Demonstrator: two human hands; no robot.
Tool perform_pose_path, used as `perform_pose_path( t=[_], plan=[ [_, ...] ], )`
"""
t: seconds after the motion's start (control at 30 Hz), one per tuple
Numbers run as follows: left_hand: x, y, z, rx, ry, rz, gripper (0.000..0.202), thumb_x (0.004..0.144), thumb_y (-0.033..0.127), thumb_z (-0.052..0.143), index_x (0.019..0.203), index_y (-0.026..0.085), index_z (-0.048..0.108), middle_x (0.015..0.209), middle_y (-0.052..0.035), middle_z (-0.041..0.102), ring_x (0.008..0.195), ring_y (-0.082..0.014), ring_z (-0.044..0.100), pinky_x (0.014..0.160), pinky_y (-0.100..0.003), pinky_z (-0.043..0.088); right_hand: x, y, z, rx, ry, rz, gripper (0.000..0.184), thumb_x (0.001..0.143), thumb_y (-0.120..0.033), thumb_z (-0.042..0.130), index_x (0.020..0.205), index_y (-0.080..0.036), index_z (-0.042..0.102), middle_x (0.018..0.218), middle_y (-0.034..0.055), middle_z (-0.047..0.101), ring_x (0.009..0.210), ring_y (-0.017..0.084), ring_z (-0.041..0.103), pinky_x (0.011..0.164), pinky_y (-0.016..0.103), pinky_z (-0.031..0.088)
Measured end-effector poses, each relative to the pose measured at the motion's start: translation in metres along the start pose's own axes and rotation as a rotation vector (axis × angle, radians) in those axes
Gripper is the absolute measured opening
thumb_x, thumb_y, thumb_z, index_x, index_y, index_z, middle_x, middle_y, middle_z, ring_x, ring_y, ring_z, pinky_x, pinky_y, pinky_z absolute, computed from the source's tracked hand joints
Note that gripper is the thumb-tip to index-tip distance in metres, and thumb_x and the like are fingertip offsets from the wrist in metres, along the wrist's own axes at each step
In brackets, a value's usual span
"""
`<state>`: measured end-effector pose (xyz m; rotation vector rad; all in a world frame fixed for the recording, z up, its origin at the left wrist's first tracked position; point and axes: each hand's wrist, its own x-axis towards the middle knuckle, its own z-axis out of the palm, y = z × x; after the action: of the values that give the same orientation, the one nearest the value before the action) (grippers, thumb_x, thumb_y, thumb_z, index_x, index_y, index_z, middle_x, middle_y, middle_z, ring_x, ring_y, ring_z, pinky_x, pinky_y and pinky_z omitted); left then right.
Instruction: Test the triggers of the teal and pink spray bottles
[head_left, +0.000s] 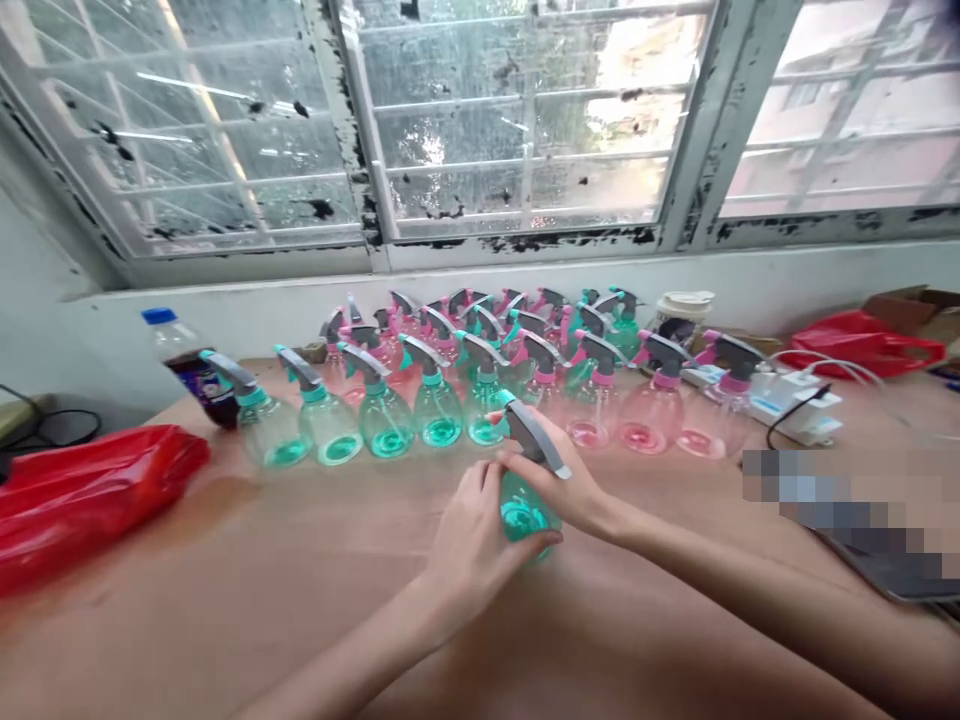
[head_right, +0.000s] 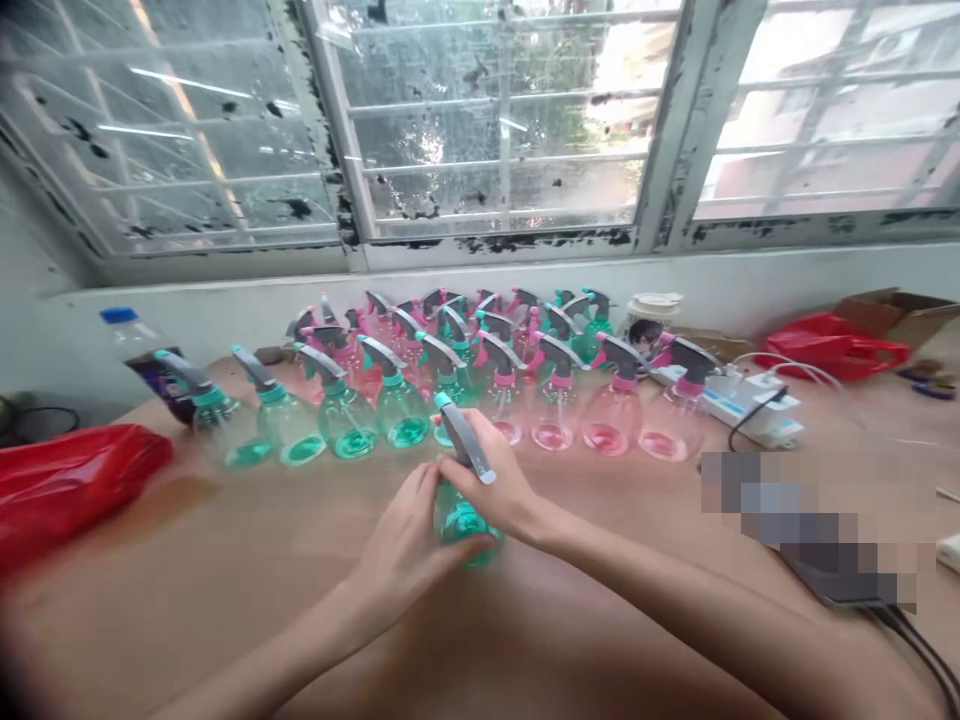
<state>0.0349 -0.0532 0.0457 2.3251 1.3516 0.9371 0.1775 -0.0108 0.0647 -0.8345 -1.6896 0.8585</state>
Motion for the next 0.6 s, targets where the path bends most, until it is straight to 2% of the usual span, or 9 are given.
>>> perform_pose_path(
  t=[0.1, 0.2, 0.3, 0.37, 0.5, 0.6],
  plan=[
    [0.002, -0.002, 0.006, -0.025, -0.035, 0.062, 0.063, 0.083, 0.046, 0.072, 0.133, 0.021, 0.044, 0.123, -0.0132, 0.057, 0.113, -0.0342, 0.057, 0.093, -0.049, 0.048, 0.001, 0.001, -0.015, 0.043, -0.059, -0.032, 0.034, 0.073, -0.013, 0.053, 0.105, -0.02, 0.06, 0.089, 0.0008, 0.06, 0.065, 0.013, 0.051, 0.067, 0.029, 0.047],
    [0.0, -0.011, 0.008, -0.021, -0.058, 0.124, 0.059, 0.091, 0.051, 0.06, 0.139, 0.022, 0.041, 0.124, -0.0126, 0.057, 0.113, -0.0325, 0.057, 0.094, -0.048, 0.047, 0.001, 0.001, -0.027, 0.132, -0.144, -0.07, 0.035, 0.071, -0.012, 0.054, 0.103, -0.021, 0.062, 0.097, 0.0023, 0.063, 0.068, 0.013, 0.054, 0.068, 0.029, 0.048],
    [0.0, -0.028, 0.008, -0.015, -0.111, 0.153, 0.051, 0.099, 0.055, 0.044, 0.137, 0.021, 0.044, 0.125, -0.0126, 0.058, 0.113, -0.0304, 0.057, 0.095, -0.046, 0.048, 0.001, 0.002, -0.033, 0.129, -0.202, -0.069, 0.041, 0.068, -0.009, 0.052, 0.105, -0.02, 0.063, 0.098, 0.0028, 0.063, 0.066, 0.012, 0.052, 0.066, 0.027, 0.048],
    [0.001, -0.043, 0.009, 0.009, -0.169, 0.174, 0.052, 0.101, 0.057, 0.038, 0.137, 0.02, 0.046, 0.132, -0.0137, 0.056, 0.12, -0.03, 0.055, 0.099, -0.047, 0.046, 0.002, 0.002, -0.035, 0.117, -0.229, -0.081, 0.042, 0.068, -0.008, 0.051, 0.107, -0.02, 0.063, 0.095, 0.0023, 0.062, 0.063, 0.011, 0.05, 0.066, 0.027, 0.048],
    [0.002, -0.068, 0.012, 0.196, -0.306, 0.218, 0.054, 0.099, 0.059, 0.042, 0.134, 0.019, 0.053, 0.146, -0.0167, 0.047, 0.134, -0.0341, 0.043, 0.11, -0.057, 0.033, 0.004, 0.002, -0.037, 0.144, -0.27, -0.089, 0.041, 0.069, -0.008, 0.051, 0.106, -0.02, 0.063, 0.087, 0.0009, 0.061, 0.062, 0.012, 0.05, 0.072, 0.03, 0.049],
    [0.0, -0.074, 0.015, 0.308, -0.35, 0.208, 0.056, 0.097, 0.057, 0.05, 0.138, 0.02, 0.05, 0.152, -0.0181, 0.04, 0.14, -0.0357, 0.036, 0.112, -0.063, 0.026, 0.007, 0.0, -0.04, 0.166, -0.276, -0.037, 0.036, 0.07, -0.009, 0.052, 0.103, -0.02, 0.064, 0.077, -0.0007, 0.058, 0.064, 0.014, 0.051, 0.072, 0.03, 0.049]
  ],
)
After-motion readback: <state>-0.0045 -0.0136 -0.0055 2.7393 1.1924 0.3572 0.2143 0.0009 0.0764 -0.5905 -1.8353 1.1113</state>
